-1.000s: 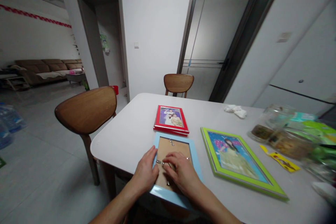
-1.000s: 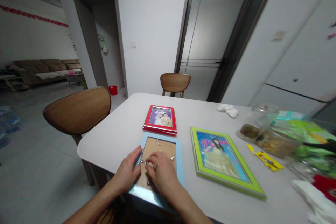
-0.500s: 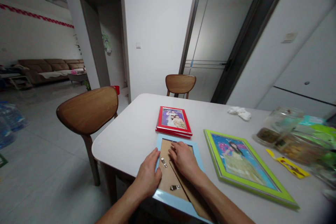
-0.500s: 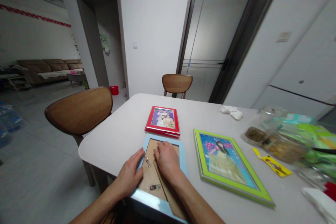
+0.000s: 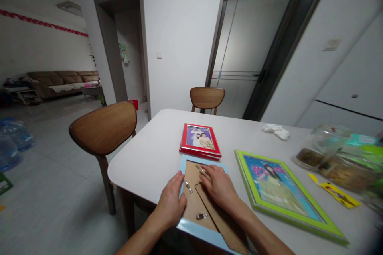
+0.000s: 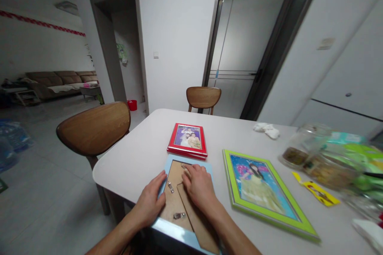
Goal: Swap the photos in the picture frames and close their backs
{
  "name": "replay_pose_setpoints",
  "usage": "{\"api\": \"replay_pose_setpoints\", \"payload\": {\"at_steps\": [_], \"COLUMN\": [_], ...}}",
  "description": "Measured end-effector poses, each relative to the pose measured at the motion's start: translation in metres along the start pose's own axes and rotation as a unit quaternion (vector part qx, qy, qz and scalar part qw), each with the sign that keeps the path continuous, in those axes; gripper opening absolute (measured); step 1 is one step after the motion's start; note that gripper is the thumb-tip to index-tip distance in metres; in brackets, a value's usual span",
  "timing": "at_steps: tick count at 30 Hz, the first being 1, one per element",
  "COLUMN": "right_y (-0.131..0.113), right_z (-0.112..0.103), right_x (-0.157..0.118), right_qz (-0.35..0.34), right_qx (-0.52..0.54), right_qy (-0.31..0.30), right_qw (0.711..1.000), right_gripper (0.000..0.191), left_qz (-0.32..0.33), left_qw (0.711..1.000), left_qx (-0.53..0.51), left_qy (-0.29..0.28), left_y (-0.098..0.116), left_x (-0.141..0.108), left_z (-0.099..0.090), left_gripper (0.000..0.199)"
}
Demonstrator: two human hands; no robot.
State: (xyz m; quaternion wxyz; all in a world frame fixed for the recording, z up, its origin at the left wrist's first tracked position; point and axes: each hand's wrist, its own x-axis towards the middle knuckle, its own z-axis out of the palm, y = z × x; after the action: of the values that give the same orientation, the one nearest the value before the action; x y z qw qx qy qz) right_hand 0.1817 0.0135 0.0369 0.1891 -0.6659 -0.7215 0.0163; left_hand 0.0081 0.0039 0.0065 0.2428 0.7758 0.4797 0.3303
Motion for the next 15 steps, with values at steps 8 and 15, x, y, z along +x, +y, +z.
{"api": "replay_pose_setpoints", "payload": {"at_steps": [8,15], "right_y": [-0.005,-0.007], "right_z": [-0.019,-0.020], "right_x": [-0.055,-0.048], "right_qz": [0.012,0.038], "right_qx": [0.046,0.109], "right_qy": [-0.079,-0.055], "right_qw": [0.996,0.992], "right_gripper": [0.039,0.040], "left_qz": [0.001,-0.032], "left_qw": [1.000,0.999], "left_qx": [-0.010,-0.044], "left_qy": [0.007,0.003], "left_y": [-0.002,0.001], "left_x": [-0.001,-0.001], "left_z": [0.001,-0.002], "left_gripper": [0.052,0.050]}}
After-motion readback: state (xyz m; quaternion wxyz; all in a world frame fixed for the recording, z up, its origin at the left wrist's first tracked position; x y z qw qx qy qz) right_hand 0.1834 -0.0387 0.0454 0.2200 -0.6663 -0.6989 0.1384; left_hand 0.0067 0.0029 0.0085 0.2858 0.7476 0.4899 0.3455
